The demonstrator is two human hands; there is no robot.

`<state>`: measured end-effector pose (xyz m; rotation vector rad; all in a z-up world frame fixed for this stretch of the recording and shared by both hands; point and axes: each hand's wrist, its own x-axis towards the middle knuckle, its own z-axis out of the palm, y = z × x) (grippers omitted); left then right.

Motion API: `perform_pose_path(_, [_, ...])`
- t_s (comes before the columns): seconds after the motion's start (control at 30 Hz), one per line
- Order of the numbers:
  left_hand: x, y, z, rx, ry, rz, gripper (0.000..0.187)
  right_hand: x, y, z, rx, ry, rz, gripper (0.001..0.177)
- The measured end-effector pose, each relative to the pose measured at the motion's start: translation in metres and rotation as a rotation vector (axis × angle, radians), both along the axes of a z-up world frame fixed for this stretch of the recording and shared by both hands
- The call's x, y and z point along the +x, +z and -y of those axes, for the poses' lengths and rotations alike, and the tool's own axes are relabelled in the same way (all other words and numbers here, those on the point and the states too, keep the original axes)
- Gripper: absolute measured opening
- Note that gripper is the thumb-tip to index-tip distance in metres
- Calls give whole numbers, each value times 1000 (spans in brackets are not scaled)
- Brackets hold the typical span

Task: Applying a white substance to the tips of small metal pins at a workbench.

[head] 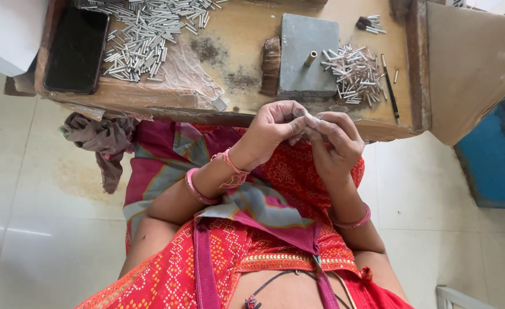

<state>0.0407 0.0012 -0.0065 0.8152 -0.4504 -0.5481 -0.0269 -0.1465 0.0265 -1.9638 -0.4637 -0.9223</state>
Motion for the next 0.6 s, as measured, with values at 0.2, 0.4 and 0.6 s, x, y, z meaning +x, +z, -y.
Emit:
perform_pose_path(0.2, [4, 19, 10, 642, 673, 933, 10, 10, -2, 11, -131, -132, 74, 18])
perform_pose_path(0.4, [83, 26, 43, 771, 785, 1012, 41, 46, -31, 47, 272, 107, -229, 11])
perform_pose_path(0.6, [99, 16, 44, 1035, 663, 1139, 19, 48, -28, 44, 185, 103, -205, 9])
